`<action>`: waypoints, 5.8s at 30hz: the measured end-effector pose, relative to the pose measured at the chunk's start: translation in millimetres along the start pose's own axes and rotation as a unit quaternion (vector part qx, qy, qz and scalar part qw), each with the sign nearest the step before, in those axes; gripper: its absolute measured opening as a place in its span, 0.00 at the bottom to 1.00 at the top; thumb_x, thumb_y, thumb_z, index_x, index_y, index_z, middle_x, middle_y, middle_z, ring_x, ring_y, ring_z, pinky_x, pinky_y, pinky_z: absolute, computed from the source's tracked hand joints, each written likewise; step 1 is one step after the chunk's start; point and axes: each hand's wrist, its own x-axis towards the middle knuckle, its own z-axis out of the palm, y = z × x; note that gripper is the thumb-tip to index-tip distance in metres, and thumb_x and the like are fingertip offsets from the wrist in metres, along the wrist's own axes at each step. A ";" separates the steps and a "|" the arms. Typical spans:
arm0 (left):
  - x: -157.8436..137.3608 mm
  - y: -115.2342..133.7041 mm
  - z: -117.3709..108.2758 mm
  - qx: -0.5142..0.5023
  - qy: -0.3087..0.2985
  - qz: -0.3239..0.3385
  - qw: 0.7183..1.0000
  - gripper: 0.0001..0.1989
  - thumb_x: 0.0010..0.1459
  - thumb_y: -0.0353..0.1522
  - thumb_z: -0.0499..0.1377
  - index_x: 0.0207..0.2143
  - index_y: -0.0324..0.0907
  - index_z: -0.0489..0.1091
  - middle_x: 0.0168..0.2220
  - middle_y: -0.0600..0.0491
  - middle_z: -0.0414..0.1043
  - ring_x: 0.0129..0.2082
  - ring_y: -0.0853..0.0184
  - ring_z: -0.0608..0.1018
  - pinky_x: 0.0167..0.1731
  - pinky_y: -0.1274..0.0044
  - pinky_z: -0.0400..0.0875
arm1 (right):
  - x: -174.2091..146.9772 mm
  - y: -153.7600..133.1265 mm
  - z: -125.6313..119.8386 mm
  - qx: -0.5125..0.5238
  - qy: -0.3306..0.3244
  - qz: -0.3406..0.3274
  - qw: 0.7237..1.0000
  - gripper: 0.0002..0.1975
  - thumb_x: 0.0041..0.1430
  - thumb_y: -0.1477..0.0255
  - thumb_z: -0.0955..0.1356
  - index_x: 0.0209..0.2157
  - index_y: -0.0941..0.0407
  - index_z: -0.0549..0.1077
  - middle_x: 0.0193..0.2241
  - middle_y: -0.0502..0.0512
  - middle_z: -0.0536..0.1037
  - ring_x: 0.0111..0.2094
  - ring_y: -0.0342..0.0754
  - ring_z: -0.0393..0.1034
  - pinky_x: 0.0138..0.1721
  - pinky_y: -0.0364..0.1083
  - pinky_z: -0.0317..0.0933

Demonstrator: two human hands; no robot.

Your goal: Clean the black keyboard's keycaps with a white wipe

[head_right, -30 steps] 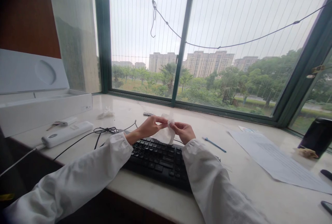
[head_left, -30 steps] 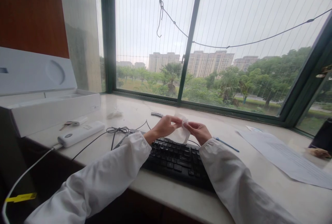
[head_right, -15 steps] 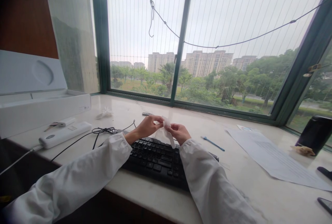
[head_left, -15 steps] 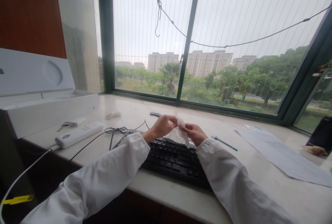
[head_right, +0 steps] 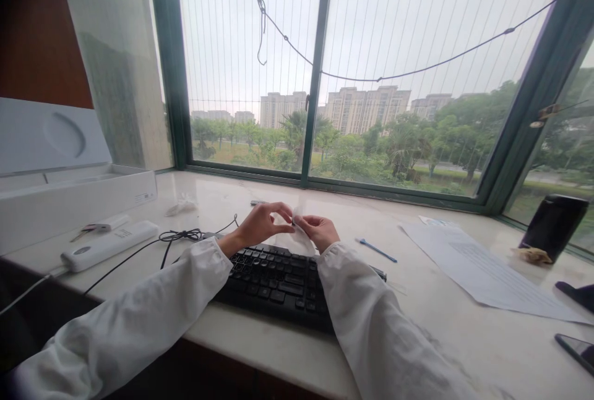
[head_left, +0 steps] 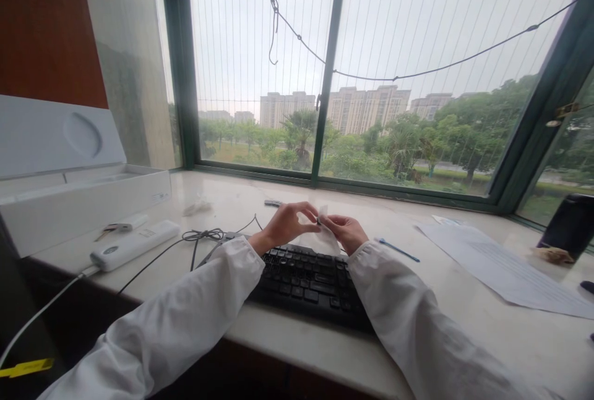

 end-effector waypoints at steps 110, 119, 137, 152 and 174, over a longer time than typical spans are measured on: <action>1.2 5.4 -72.4 0.184 -0.456 -0.160 0.856 0.15 0.37 0.40 0.70 0.31 0.45 0.81 0.28 0.56 0.79 0.29 0.69 0.75 0.29 0.80 0.63 | -51.1 -8.6 62.5 -0.580 -0.184 -0.340 0.717 0.11 0.62 0.67 0.64 0.35 0.48 0.79 0.27 0.48 0.77 0.31 0.41 0.68 0.35 0.46 0.46; 3.0 -14.3 -69.2 0.143 -0.467 -0.183 0.853 0.21 0.33 0.40 0.71 0.32 0.43 0.77 0.31 0.58 0.76 0.30 0.69 0.73 0.29 0.80 0.61 | -48.7 -4.0 62.6 -0.576 -0.190 -0.345 0.717 0.10 0.61 0.65 0.65 0.38 0.44 0.80 0.26 0.48 0.77 0.30 0.42 0.67 0.34 0.47 0.45; 7.9 -25.3 -60.5 0.147 -0.497 -0.202 0.831 0.20 0.30 0.40 0.71 0.22 0.41 0.67 0.21 0.63 0.63 0.23 0.73 0.63 0.26 0.79 0.53 | -54.9 -10.2 74.3 -0.626 -0.220 -0.361 0.655 0.12 0.59 0.72 0.63 0.24 0.54 0.74 0.24 0.50 0.76 0.30 0.43 0.66 0.36 0.49 0.44; 1.2 -22.9 -63.9 0.113 -0.493 -0.182 0.843 0.20 0.33 0.40 0.70 0.22 0.41 0.64 0.19 0.62 0.60 0.23 0.73 0.61 0.25 0.78 0.52 | -53.2 -21.0 67.4 -0.629 -0.228 -0.363 0.649 0.11 0.60 0.71 0.63 0.28 0.51 0.76 0.25 0.49 0.77 0.31 0.43 0.66 0.35 0.48 0.44; 6.6 -61.8 -93.3 0.405 -0.095 -0.299 0.859 0.10 0.53 0.37 0.59 0.37 0.47 0.76 0.39 0.51 0.76 0.40 0.63 0.76 0.37 0.77 0.67 | -5.8 -14.7 -49.1 -0.720 -0.016 0.000 0.693 0.11 0.55 0.70 0.66 0.37 0.52 0.80 0.41 0.61 0.79 0.41 0.54 0.73 0.38 0.48 0.61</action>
